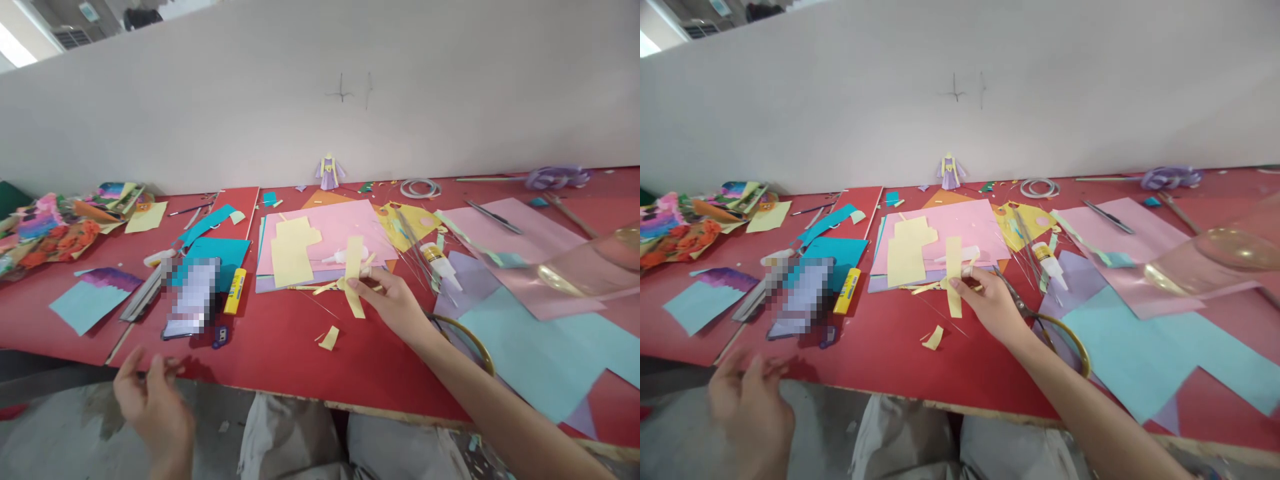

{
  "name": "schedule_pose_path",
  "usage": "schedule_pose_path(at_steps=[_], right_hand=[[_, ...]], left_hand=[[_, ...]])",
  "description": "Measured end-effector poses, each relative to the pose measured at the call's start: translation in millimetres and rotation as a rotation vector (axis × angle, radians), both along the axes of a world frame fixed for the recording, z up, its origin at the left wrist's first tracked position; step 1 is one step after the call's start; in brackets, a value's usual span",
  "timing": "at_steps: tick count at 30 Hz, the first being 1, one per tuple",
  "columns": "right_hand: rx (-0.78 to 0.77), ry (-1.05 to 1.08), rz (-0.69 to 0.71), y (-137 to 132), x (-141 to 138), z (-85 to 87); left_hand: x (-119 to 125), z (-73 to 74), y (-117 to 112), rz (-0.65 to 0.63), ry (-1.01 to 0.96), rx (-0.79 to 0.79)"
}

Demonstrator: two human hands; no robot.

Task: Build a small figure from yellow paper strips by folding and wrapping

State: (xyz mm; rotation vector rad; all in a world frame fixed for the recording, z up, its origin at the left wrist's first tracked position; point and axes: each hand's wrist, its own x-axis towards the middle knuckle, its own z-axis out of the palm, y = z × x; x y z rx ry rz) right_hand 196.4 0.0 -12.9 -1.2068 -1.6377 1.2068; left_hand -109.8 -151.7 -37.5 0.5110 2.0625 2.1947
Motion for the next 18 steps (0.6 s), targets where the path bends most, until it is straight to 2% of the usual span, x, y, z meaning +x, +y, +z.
schedule_pose_path(at_steps=[1,4,5,9,11,13,16,18], right_hand=[[0.000,0.002,0.003,0,0,-0.6],[-0.001,0.001,0.007,0,-1,-2.0],[-0.003,-0.001,0.005,0,-1,-2.4],[-0.006,-0.016,0.003,1,0,-3.4],[-0.009,-0.009,0.006,1,1,-3.9],[-0.011,0.008,0.015,1,0,-4.5],[-0.010,0.020,0.010,1,0,-4.7],[0.000,0.020,-0.006,1,0,-4.1]], left_hand=[[12,-2.6,-5,-0.005,0.086,-0.019],[45,-4.9,-10,-0.204,0.217,-0.134],[53,-3.8,-8,-0.243,0.266,-0.126],[67,3.9,13,-0.300,0.404,-0.099],[70,8.7,26,-0.399,0.379,-0.126],[74,14.5,38,-0.583,0.381,-0.200],[89,26.1,56,-0.957,0.432,-0.306],[102,34.0,67,-1.112,0.441,-0.386]])
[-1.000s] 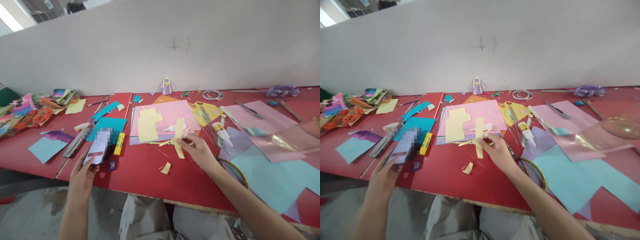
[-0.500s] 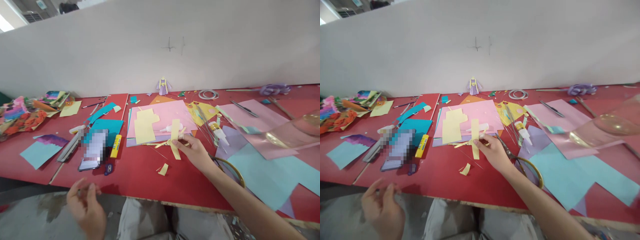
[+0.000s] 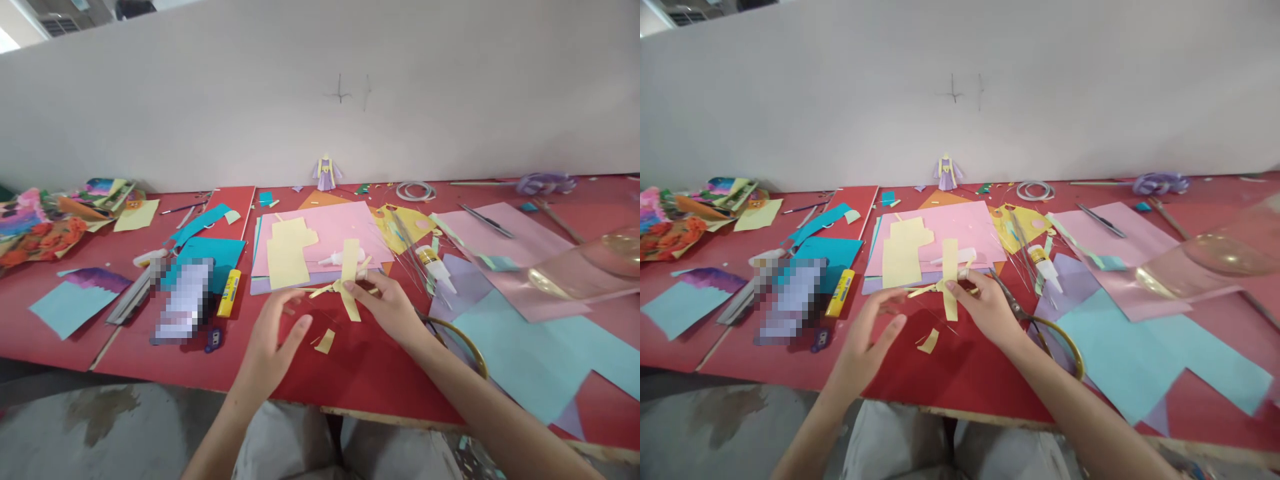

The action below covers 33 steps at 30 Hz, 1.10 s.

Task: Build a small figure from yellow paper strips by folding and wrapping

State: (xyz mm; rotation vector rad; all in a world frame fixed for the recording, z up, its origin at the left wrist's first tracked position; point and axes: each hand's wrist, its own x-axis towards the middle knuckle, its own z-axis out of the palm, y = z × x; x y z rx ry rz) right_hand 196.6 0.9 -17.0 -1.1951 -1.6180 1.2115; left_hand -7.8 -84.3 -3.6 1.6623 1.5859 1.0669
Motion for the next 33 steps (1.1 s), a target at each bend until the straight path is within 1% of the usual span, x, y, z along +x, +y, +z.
schedule_pose_path(at_steps=[2,4,8,10,14,17,19,21,24,26,28,33], right_hand=[[0.014,0.014,0.000,0,0,1.2],[0.019,0.037,0.010,-1,1,2.5],[0.010,0.076,0.009,-2,1,3.5],[0.011,0.085,0.009,-1,2,2.9],[-0.003,0.102,0.006,0,2,0.3],[-0.015,0.129,-0.036,1,2,-1.6],[-0.018,0.130,-0.072,1,1,-2.7],[-0.022,0.125,-0.093,1,0,-4.0],[-0.014,0.131,-0.085,0,-1,-6.0],[0.000,0.158,-0.087,-1,-2,-6.4],[0.021,0.207,-0.136,0,-2,-5.7],[0.131,0.351,-0.357,5,8,-1.4]], left_hand=[[12,5.4,13,-0.101,-0.011,-0.081],[22,7.3,26,-0.167,-0.092,-0.116],[31,3.6,49,-0.278,-0.325,-0.164],[33,1.4,57,-0.303,-0.408,-0.186],[36,-2.4,69,-0.285,-0.456,-0.144],[40,-7.4,77,-0.293,-0.469,-0.131],[43,-11.4,81,-0.262,-0.485,-0.099],[44,-14.5,85,-0.242,-0.511,-0.103],[40,-15.6,87,-0.240,-0.523,-0.120],[35,-14.4,87,-0.208,-0.512,-0.089],[30,-12.8,87,-0.186,-0.533,-0.077],[22,-10.7,88,-0.151,-0.559,-0.063]])
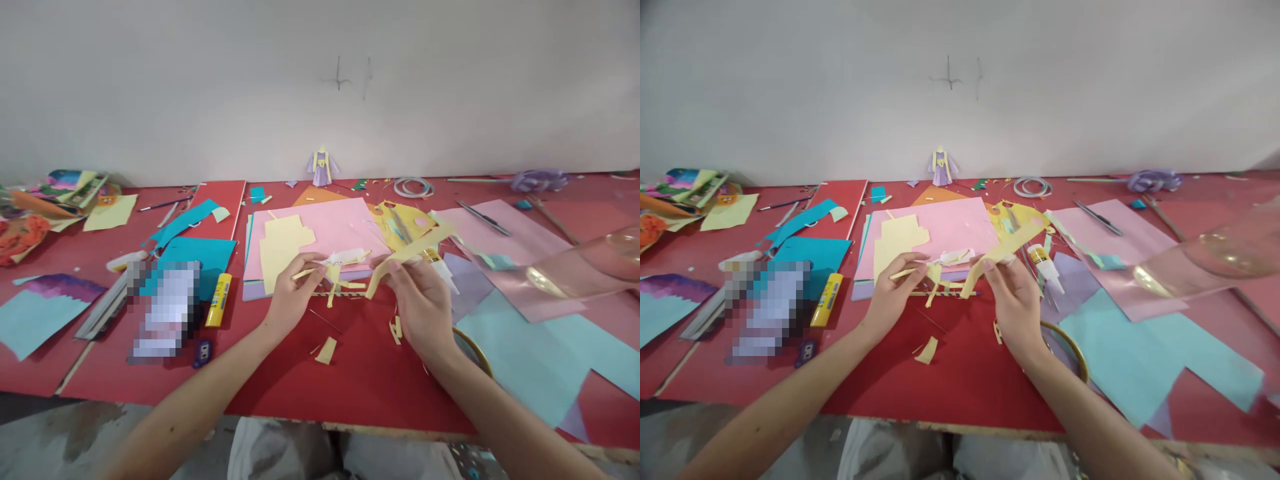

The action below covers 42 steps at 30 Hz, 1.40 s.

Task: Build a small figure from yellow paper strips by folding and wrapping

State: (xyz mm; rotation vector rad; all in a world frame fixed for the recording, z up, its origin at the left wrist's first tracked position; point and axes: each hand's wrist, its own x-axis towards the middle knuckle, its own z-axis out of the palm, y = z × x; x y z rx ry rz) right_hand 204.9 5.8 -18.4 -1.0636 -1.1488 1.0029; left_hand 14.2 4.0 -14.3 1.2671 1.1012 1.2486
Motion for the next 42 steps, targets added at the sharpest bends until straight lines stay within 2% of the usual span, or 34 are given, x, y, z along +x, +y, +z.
schedule_pose_path(at_steps=[3,8,11,14,20,26,28,31,37,42], right_hand=[[0.000,-0.026,-0.049,3,5,2.7],[-0.025,-0.176,0.082,-1,3,10.2],[-0.054,-0.218,0.108,-4,-1,12.0],[-0.022,-0.232,0.067,-5,-3,11.8],[0.072,-0.309,-0.012,-5,-2,14.2],[-0.086,-0.213,0.139,-3,-3,6.2],[-0.126,-0.204,0.167,-4,-3,5.2],[-0.160,-0.242,0.138,-5,-4,7.1],[-0.112,-0.369,0.118,-5,-3,9.0],[-0.125,-0.384,0.112,-4,-3,7.8]], left_hand=[[0,-1.0,0,0.017,0.050,-0.002],[1,-5.5,-2,0.017,0.089,0.011],[1,-6.3,-3,0.011,0.100,0.025],[1,-5.5,-3,0.009,0.111,0.018],[1,-4.8,-3,-0.127,0.086,-0.043],[4,-3.7,-7,-0.140,0.179,0.081],[5,-3.6,-9,-0.159,0.141,0.052],[8,-2.4,-11,-0.176,0.075,-0.005],[10,1.5,-14,-0.192,-0.044,-0.149],[13,-2.8,-14,-0.248,-0.204,-0.304]])
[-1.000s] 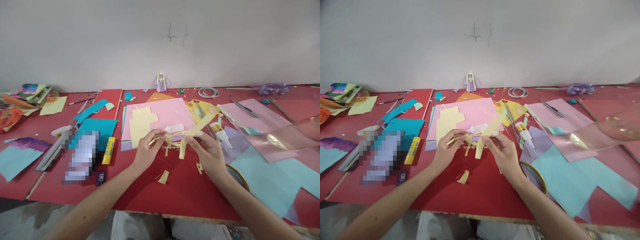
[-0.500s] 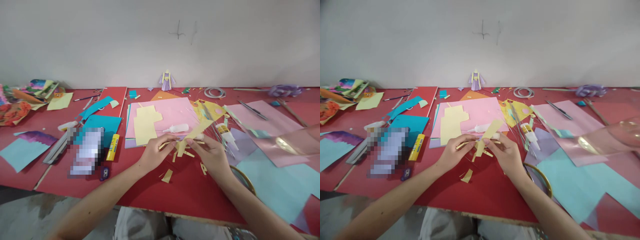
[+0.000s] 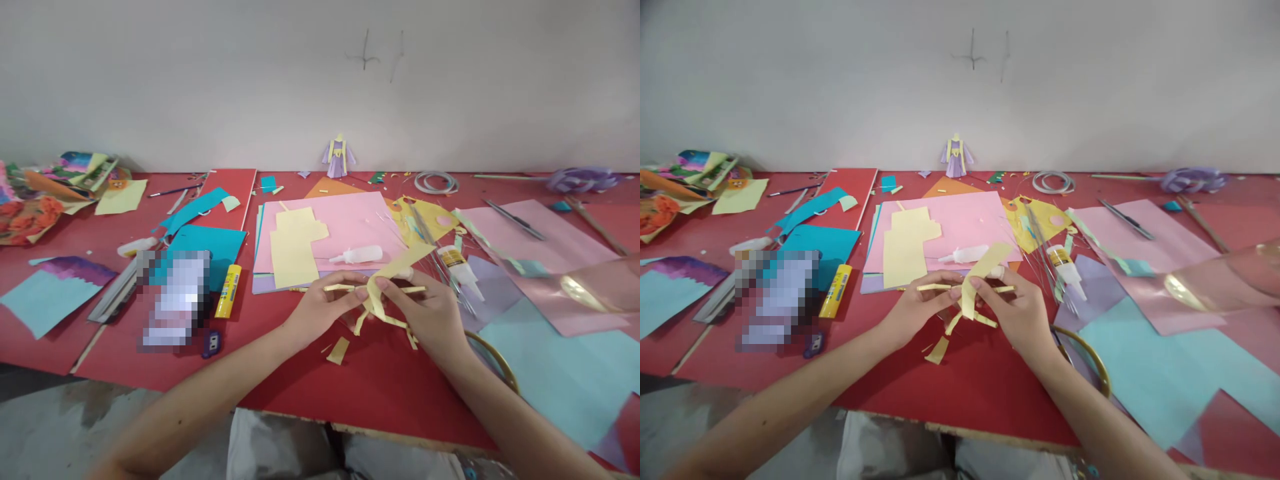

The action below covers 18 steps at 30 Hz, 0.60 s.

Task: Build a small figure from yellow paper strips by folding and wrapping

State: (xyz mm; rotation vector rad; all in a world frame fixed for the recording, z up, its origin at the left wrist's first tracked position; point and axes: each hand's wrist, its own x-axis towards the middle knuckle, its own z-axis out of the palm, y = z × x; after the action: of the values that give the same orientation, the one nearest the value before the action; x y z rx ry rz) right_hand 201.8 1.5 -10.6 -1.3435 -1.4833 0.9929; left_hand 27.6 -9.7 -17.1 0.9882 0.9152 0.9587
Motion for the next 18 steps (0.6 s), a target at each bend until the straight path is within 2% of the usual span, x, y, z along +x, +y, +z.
schedule_pose_path(at_steps=[3,7,14,18], right_hand=[[-0.011,-0.010,-0.023,-0.2,-0.2,0.1],[-0.033,0.018,-0.034,-0.8,-1.8,0.8],[-0.065,0.133,0.077,1.8,-0.3,2.1],[-0.156,0.189,0.144,5.4,4.2,1.2]], left_hand=[[1.7,-3.7,0.6,-0.034,-0.068,-0.054],[0.9,-6.4,1.9,-0.039,-0.051,-0.005],[-3.6,-9.9,4.5,0.022,0.176,0.196],[-5.0,-8.1,4.8,0.043,0.312,0.265]])
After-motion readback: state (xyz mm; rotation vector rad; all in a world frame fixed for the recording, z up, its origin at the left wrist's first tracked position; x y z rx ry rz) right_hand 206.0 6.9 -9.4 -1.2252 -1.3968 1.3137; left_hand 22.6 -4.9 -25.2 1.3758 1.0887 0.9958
